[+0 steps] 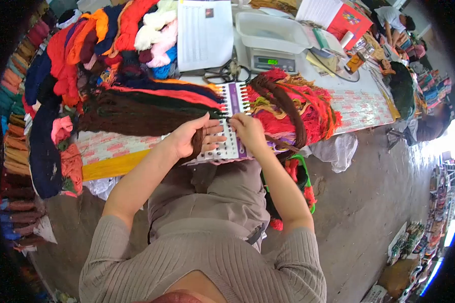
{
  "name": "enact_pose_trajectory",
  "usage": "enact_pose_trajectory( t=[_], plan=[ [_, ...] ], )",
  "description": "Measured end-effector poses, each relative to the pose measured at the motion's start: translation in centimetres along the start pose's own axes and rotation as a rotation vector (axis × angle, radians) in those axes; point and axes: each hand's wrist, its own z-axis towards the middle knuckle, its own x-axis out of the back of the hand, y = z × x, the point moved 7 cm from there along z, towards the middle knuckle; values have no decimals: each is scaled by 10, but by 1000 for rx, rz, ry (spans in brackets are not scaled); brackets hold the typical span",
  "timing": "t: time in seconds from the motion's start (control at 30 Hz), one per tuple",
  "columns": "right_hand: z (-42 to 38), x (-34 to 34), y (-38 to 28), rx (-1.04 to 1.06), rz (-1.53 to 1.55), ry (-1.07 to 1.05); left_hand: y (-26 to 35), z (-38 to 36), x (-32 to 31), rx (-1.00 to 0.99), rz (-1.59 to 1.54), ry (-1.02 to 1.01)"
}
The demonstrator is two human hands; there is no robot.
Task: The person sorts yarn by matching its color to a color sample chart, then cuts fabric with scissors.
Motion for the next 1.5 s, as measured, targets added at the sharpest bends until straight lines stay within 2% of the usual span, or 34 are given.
enact_pose_trajectory(
  t=[0.1,0.23,0.3,0.43,0.63,0.67,0.7,0.73,0.8,0.87,0.9,0.93,1.07,1.13,1.2,1.27,1.37,1.4,1.43,1.5],
  plan=[
    [0,2,5,17,-62,14,-1,10,0,17,79,71],
    [-5,7,-5,-6,91,48,0,21,-3,16,287,99],
    [-5,9,-6,-6,86,67,9,24,-6,-135,624,175],
    [2,1,-3,16,21,-63,19,39,-2,-261,691,241],
    [18,-4,19,-94,121,-179,18,58,3,-244,737,187],
    [18,-6,23,-103,111,-183,20,59,4,-297,872,207],
    [15,-2,11,-24,-18,-74,24,57,2,-352,1010,227],
    [13,-2,4,-26,-18,-76,26,51,-2,-427,1170,175],
    [5,-1,-6,-13,-291,-51,42,35,-2,-805,1402,248],
    [4,-3,-2,66,-355,43,53,34,25,-546,1228,351],
    [2,-4,-6,41,-365,20,58,21,22,-579,915,222],
    [2,-6,-10,6,-354,-7,51,20,27,-494,669,186],
    [2,-8,-8,25,-374,22,42,18,24,-341,652,260],
    [-1,-7,-9,21,-385,37,42,22,22,-360,742,319],
    [-2,-7,-14,3,-409,44,41,31,24,-446,814,291],
    [-2,-9,-15,57,-483,84,46,30,25,-496,853,314],
    [-3,-11,-15,83,-516,96,59,9,13,-253,323,-16],
    [-5,-12,-14,102,-525,109,72,-3,10,-258,224,-82],
    [-6,-11,-18,94,-528,107,84,-20,-2,-264,134,-299],
    [-11,-10,-19,150,-468,161,96,-34,-12,-378,108,-239]
  ],
)
